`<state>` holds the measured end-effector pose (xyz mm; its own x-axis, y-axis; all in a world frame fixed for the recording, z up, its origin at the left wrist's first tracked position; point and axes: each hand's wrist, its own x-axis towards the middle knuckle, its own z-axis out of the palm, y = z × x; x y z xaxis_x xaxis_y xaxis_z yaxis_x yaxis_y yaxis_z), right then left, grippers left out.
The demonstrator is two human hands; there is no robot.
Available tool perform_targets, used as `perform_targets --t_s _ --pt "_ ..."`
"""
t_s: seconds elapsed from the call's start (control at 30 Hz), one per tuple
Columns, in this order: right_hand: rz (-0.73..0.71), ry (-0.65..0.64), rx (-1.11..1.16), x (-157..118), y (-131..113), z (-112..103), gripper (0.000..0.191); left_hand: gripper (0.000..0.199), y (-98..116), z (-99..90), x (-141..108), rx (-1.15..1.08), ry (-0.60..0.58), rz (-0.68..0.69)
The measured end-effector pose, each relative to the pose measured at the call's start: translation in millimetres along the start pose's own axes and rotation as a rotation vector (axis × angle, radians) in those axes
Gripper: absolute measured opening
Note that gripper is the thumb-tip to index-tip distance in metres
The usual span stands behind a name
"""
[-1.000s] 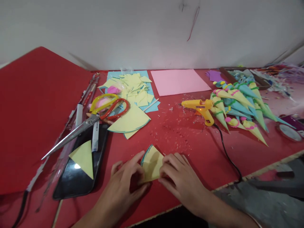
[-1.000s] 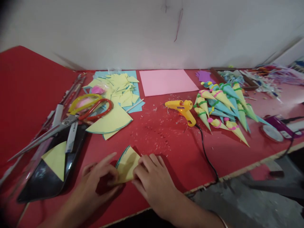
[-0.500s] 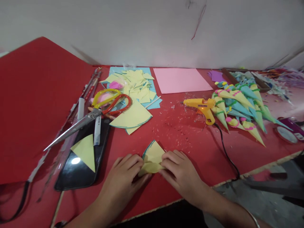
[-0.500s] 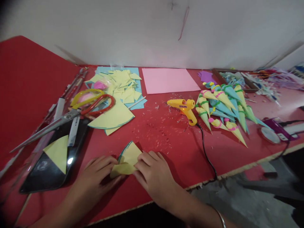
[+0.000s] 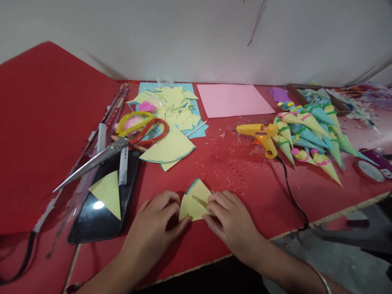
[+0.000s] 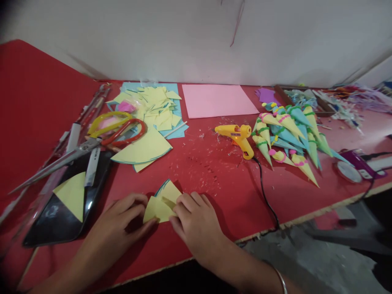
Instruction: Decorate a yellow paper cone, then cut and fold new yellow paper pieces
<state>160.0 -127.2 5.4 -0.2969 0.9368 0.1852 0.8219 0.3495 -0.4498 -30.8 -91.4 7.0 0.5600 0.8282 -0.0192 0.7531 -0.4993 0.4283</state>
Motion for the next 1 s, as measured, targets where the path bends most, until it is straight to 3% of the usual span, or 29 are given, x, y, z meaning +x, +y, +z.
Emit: perform_targets --t_s 0.13,0.27,0.4,0.73,1.0 --pt "0.045 -0.003 -0.041 1 -4 3 0.011 0.029 -2 -0.4 -1 0.001 0.021 0.007" --pt "0.116 -0.018 -0.111 4 -11 7 0.026 0.028 -2 0.7 0 -0.017 0.028 0.008" --pt "0.149 -0.030 -0.121 5 -13 7 0.021 0.029 -2 0.9 1 -0.019 0.022 0.021" --pt "0.176 -0.020 0.016 -7 10 -10 0.004 0.030 -5 2.1 0 -0.025 0.009 0.017" --pt "0.217 -0.110 0.153 -14 19 -26 0.010 0.032 -6 1.5 0 -0.016 0.006 0.014"
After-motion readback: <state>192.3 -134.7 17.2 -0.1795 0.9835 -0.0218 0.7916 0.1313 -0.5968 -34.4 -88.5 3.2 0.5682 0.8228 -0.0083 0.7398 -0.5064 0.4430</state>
